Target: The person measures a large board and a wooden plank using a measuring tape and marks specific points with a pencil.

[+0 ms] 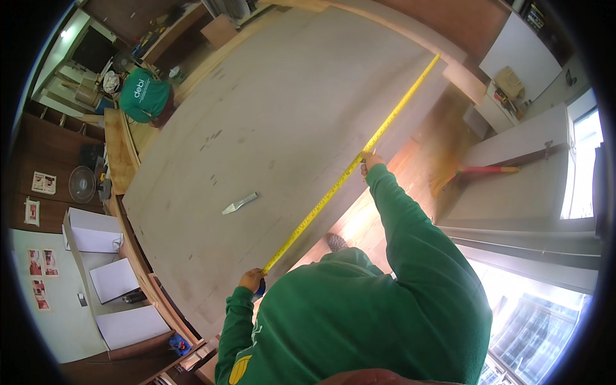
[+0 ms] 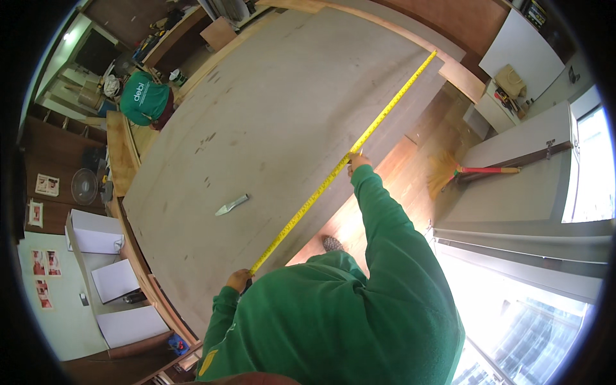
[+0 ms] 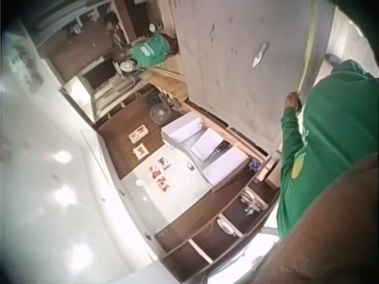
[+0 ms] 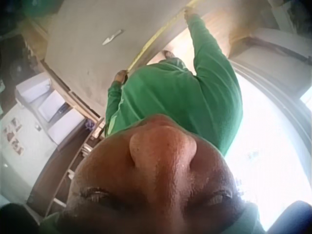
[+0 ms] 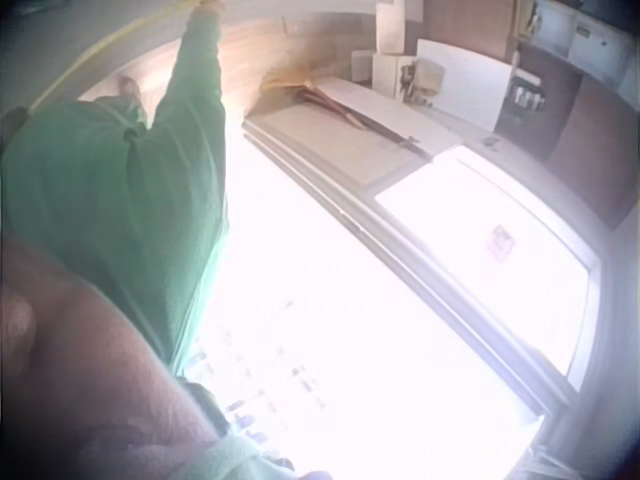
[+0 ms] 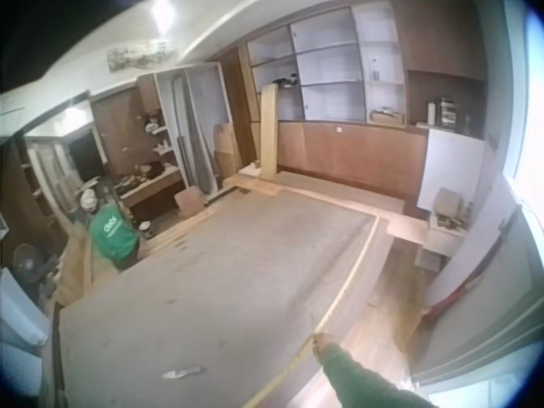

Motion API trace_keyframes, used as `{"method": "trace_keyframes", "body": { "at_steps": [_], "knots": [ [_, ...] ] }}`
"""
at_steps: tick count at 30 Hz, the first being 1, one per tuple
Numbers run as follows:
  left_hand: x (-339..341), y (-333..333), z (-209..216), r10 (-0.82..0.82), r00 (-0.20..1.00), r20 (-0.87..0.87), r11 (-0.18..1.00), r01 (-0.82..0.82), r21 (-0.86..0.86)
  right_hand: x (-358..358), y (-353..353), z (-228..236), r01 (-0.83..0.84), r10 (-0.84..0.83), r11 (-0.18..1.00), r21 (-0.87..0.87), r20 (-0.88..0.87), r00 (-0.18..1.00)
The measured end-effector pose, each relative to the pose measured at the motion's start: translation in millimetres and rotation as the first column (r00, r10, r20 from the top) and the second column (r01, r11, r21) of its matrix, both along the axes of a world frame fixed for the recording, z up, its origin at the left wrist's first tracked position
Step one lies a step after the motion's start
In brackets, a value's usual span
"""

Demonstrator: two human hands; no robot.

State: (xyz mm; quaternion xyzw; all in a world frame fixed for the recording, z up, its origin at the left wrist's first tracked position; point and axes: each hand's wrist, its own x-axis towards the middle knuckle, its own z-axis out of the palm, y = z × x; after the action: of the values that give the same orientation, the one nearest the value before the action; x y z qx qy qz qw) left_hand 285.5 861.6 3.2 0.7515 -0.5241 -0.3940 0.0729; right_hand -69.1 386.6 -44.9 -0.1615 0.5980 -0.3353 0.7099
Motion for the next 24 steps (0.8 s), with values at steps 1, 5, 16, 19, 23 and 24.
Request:
{"method": "trace_keyframes", "body": {
  "at_steps": [1,5,16,19,23,24],
  "knots": [
    [3,1,-3,-0.105,0.991,0.082,0.993,0.110,-0.053,0,-4,-2,-0.010,0.010,1.000,-0.011,0.014,1.000],
    [-1,-10,0,-0.222,0.955,0.198,0.967,0.242,-0.084,-5,-13,-7,-0.056,0.058,0.998,0.041,-0.053,0.997],
    [0,-34,7,-0.049,0.997,0.068,0.998,0.047,0.030,-8,-23,-14,0.039,-0.038,0.999,0.020,-0.068,0.997],
    [1,-28,4,-0.159,0.978,0.136,0.985,0.167,-0.051,-3,-20,-12,0.051,-0.051,0.999,-0.002,-0.062,0.997],
    [4,-21,-6,-0.224,0.966,0.132,0.963,0.240,-0.120,-1,-20,-17,-0.029,0.029,1.000,0.000,-0.128,0.991],
    [2,-23,-6,-0.226,0.965,0.130,0.963,0.242,-0.118,-4,-21,-20,-0.027,0.027,1.000,0.002,-0.130,0.991]
  ]
}}
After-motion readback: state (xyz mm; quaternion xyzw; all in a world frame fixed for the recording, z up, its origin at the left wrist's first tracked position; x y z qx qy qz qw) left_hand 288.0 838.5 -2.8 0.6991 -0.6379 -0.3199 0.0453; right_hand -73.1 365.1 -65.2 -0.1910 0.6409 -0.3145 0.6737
